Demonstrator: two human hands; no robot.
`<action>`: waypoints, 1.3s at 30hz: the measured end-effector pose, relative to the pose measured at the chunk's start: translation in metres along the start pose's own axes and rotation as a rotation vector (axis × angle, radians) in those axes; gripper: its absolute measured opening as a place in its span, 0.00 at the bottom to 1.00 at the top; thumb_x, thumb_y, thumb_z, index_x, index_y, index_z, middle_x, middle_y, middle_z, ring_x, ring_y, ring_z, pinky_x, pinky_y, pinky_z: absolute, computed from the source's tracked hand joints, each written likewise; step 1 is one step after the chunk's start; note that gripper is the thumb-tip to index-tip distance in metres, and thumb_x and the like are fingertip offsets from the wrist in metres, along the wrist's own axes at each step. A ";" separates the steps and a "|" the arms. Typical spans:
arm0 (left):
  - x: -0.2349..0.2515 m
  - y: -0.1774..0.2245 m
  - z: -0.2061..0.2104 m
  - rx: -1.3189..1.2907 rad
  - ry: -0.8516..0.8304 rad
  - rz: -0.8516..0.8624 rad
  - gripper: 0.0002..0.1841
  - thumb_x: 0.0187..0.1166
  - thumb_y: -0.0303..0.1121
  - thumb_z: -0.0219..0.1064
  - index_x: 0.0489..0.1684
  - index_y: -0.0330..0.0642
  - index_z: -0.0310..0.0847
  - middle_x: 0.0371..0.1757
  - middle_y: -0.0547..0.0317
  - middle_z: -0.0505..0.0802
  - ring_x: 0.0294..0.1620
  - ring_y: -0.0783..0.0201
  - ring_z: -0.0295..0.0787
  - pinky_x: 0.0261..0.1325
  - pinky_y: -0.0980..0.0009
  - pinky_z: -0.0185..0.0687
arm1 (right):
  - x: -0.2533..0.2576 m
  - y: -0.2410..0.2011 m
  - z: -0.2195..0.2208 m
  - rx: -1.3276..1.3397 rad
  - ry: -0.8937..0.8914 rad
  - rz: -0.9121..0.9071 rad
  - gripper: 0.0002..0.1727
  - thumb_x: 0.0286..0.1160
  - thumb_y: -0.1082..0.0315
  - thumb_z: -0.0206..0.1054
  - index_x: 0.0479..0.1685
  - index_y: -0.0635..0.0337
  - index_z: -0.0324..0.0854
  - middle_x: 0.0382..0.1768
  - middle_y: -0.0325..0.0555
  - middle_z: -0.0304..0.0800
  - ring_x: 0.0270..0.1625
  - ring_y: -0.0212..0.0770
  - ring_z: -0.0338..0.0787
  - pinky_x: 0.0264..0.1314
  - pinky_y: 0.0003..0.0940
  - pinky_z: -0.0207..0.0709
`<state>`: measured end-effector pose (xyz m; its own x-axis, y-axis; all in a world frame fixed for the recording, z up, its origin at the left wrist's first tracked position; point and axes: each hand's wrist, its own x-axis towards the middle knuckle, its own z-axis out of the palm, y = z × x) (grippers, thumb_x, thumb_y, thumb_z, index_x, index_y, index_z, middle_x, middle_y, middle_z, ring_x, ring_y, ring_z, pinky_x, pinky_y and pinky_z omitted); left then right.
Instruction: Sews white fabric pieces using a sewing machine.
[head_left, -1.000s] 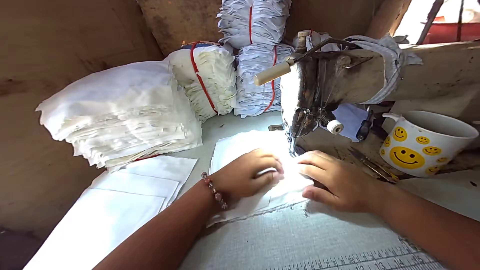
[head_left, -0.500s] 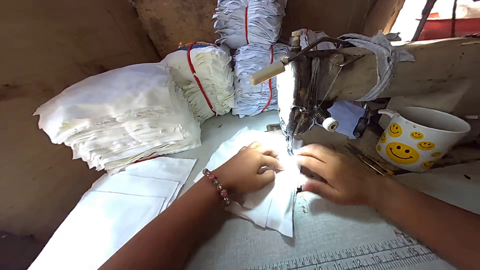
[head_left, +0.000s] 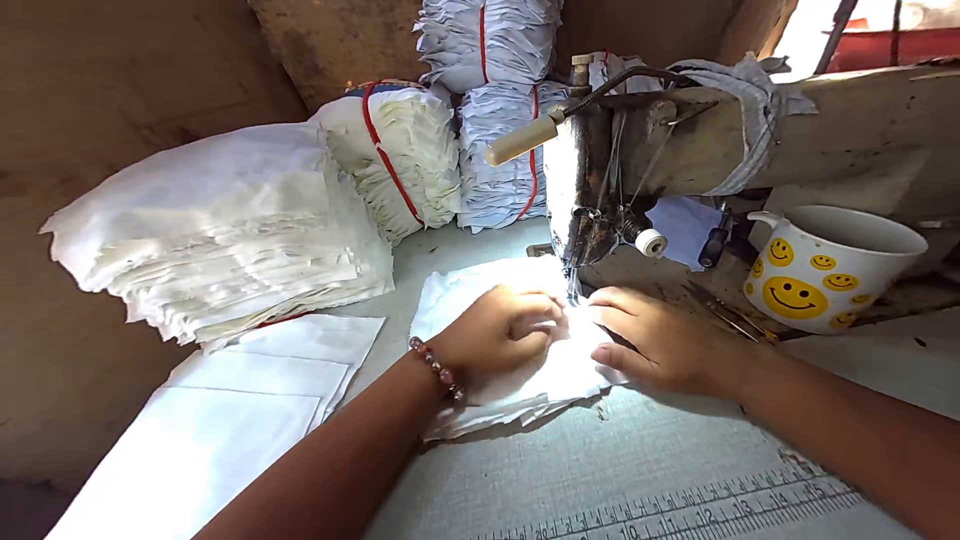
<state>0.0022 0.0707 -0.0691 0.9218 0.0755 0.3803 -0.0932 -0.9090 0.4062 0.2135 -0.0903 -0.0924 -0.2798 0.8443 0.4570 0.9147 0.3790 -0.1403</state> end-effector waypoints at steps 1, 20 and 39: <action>0.001 0.001 -0.003 -0.074 -0.075 -0.002 0.11 0.75 0.31 0.63 0.39 0.39 0.94 0.47 0.60 0.96 0.52 0.73 0.89 0.59 0.70 0.81 | -0.001 -0.001 0.004 -0.020 0.064 -0.063 0.37 0.87 0.37 0.44 0.56 0.59 0.89 0.56 0.49 0.91 0.63 0.44 0.89 0.65 0.38 0.83; 0.014 0.012 -0.004 0.173 -0.090 -0.218 0.15 0.79 0.37 0.61 0.40 0.44 0.97 0.51 0.56 0.92 0.63 0.59 0.83 0.77 0.48 0.66 | 0.005 0.005 -0.010 0.107 -0.125 0.104 0.39 0.86 0.37 0.44 0.58 0.62 0.89 0.65 0.48 0.90 0.73 0.45 0.84 0.80 0.52 0.69; 0.009 0.020 0.013 0.215 -0.051 -0.261 0.20 0.88 0.36 0.53 0.58 0.39 0.92 0.70 0.54 0.90 0.74 0.59 0.84 0.76 0.61 0.75 | 0.000 0.007 0.004 0.108 0.033 -0.027 0.37 0.86 0.37 0.47 0.55 0.60 0.90 0.56 0.47 0.93 0.64 0.42 0.89 0.67 0.36 0.81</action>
<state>0.0134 0.0484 -0.0682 0.9224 0.3009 0.2422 0.2246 -0.9280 0.2973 0.2188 -0.0860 -0.0971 -0.2931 0.8210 0.4899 0.8696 0.4419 -0.2203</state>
